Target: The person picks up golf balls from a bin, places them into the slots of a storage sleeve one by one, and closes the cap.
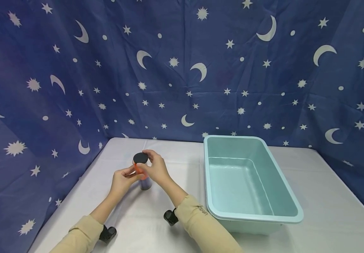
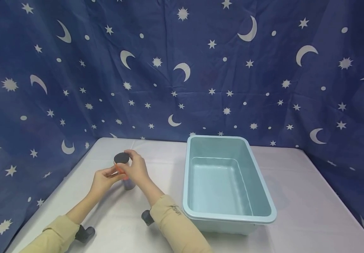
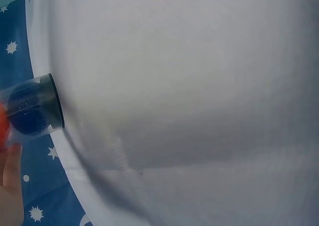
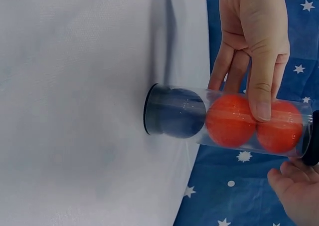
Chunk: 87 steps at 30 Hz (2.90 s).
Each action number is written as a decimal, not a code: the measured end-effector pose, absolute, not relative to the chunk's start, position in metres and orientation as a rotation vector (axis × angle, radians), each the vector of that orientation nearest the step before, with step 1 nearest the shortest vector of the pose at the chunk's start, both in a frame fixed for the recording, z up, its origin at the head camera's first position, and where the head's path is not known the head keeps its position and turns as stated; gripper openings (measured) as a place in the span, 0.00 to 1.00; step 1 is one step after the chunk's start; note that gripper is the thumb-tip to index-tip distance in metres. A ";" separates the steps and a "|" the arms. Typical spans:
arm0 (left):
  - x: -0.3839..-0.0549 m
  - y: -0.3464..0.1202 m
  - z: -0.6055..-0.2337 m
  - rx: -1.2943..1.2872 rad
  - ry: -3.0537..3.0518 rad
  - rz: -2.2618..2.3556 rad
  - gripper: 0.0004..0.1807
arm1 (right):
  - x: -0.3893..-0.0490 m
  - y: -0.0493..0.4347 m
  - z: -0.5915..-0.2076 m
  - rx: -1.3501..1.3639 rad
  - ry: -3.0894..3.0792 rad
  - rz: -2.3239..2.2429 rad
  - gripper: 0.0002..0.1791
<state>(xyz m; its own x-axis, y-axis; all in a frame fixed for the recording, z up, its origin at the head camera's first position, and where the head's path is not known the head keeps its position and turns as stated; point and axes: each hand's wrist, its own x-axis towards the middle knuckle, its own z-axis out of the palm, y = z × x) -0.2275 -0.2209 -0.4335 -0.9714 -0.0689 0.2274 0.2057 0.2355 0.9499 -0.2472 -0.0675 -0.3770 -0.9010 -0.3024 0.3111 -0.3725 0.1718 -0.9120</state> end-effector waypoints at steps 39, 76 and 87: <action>-0.226 -0.221 -0.431 -0.100 -2.314 -1.783 0.26 | -0.273 -0.085 -0.297 1.256 -3.050 0.031 0.15; -0.226 -0.217 -0.429 -0.040 -2.375 -1.726 0.28 | -0.268 -0.088 -0.292 1.469 -2.896 -0.302 0.10; -0.227 -0.220 -0.431 -0.114 -2.342 -1.728 0.27 | -0.277 -0.077 -0.295 1.562 -2.860 -0.109 0.03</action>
<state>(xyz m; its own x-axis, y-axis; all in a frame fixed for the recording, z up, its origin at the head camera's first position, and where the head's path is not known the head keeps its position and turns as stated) -0.2273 -0.2204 -0.4307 -0.9709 -0.0727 0.2282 0.1965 0.3025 0.9327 -0.2773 -0.0770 -0.2953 -0.5358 -0.8333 -0.1359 -0.8413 0.5406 0.0017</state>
